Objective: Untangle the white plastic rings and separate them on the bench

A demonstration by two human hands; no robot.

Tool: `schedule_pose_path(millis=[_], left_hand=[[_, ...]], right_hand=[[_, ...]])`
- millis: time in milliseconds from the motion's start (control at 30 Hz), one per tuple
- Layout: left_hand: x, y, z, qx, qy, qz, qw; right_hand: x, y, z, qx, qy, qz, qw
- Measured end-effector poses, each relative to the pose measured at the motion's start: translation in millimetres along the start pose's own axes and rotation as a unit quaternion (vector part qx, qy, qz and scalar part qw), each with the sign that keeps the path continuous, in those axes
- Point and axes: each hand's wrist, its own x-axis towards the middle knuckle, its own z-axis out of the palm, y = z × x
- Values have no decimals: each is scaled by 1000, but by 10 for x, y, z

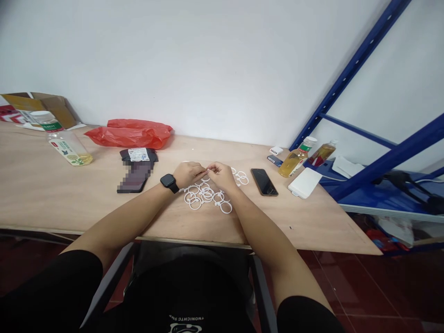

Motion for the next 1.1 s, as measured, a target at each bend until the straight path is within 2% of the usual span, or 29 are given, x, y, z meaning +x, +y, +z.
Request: schedule_pose_path(millis=[433,633,733,833,967,1033,1100], left_hand=[[13,24,19,66,39,46,996],[38,54,43,45,44,25,998],[43,0,50,27,56,-26,998],[14,-167,31,21,87,-120,989],[-65,-445,-27,41,108,-231,966],[-97,-528,-46,55,94,-268,957],[-112,-551,-46,65,64,-294,951]], right_hand=[[14,-37,48,-30,32,7,999],[78,19,70,-36,53,9,998],[84,76,72,-14,52,8,999],[60,117,66,-33,32,-5,999],[21,122,74,-161,-71,-34,984],[8,108,85,-203,-124,-42,970],[-2,91,88,-221,-150,-47,963]])
